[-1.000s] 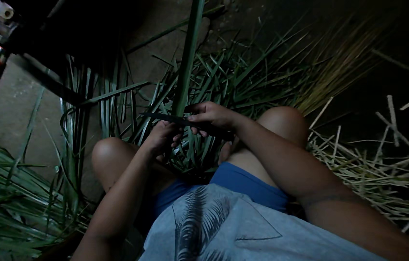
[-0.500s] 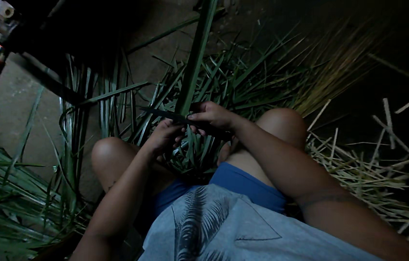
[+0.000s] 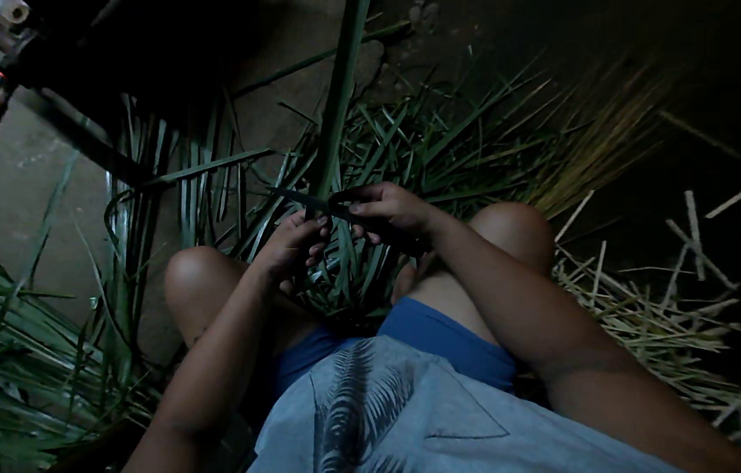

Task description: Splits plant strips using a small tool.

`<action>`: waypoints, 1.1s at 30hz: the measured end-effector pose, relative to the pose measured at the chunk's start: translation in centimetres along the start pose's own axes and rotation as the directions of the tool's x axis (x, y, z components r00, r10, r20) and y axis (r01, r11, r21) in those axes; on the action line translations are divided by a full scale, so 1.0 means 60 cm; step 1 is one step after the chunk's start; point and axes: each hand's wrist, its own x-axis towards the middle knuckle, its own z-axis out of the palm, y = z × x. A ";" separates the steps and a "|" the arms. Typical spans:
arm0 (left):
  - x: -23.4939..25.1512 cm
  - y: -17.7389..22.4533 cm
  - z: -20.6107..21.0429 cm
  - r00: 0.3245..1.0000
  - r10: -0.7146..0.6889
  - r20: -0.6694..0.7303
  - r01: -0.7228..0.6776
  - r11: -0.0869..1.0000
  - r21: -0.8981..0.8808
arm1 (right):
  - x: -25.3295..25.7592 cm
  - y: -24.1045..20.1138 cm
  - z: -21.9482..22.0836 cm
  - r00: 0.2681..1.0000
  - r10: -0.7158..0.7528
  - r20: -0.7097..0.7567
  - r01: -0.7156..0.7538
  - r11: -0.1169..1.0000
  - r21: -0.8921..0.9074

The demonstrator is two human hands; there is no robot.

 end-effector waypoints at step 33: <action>0.009 -0.012 0.039 0.945 0.294 -0.144 -0.195 0.859 0.474 | 0.009 -0.007 0.010 0.989 -0.080 -0.123 0.074 0.996 -0.049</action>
